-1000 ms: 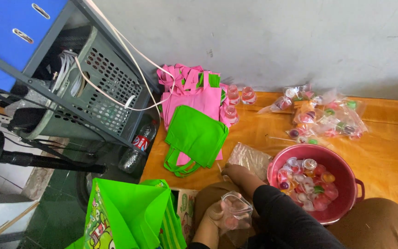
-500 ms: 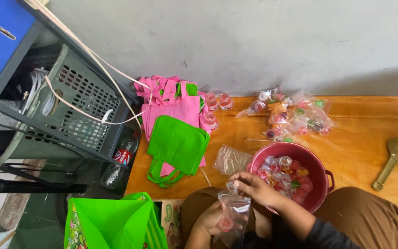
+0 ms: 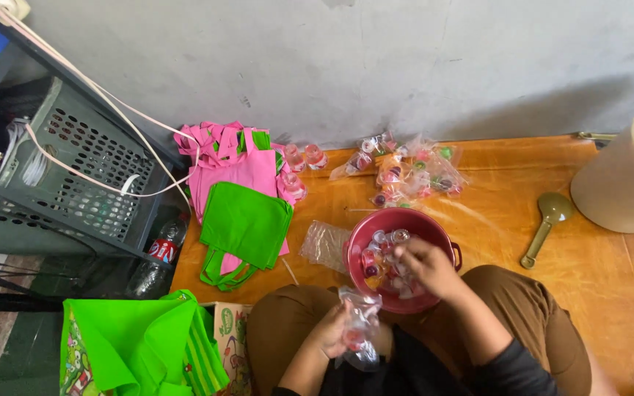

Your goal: The person picks up colorful jelly cups from a bowl and places them into a small clear plastic bag by hand.

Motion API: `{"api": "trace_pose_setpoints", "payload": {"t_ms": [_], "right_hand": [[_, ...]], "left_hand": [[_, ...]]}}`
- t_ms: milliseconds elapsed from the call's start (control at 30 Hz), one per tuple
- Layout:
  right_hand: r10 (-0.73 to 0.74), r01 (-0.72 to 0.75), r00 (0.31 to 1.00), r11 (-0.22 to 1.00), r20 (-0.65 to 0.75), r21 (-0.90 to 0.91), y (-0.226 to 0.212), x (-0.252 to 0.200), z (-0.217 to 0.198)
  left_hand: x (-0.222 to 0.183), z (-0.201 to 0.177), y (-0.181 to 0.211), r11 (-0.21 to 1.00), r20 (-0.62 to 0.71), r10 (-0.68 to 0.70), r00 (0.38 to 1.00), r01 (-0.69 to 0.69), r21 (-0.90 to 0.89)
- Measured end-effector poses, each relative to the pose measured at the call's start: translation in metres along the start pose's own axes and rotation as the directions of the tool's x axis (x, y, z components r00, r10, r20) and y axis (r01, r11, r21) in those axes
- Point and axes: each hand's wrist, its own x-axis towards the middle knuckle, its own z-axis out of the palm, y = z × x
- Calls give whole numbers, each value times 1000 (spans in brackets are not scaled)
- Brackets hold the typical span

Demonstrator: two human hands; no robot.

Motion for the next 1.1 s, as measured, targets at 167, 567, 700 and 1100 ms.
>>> {"api": "trace_pose_setpoints", "payload": {"t_ms": [167,567,700,1100], "right_hand": [[322,-332,943,902,-82,-275,40,31,-3],[461,156,759,556,460,-816,75,32,78],[478,263,798,274,368,-925,75,36,92],[54,-139,951,954,305,266,10,22,26]], "left_hand": [[18,-34,-11,964,-121,131,984,-155,-218],[26,-15,0,982,-364,122,923,-165,-91],[27,-13,-2,999,-364,16,931,-29,-30],[33,-13,-2,995,-167,97,981,-95,21]]}}
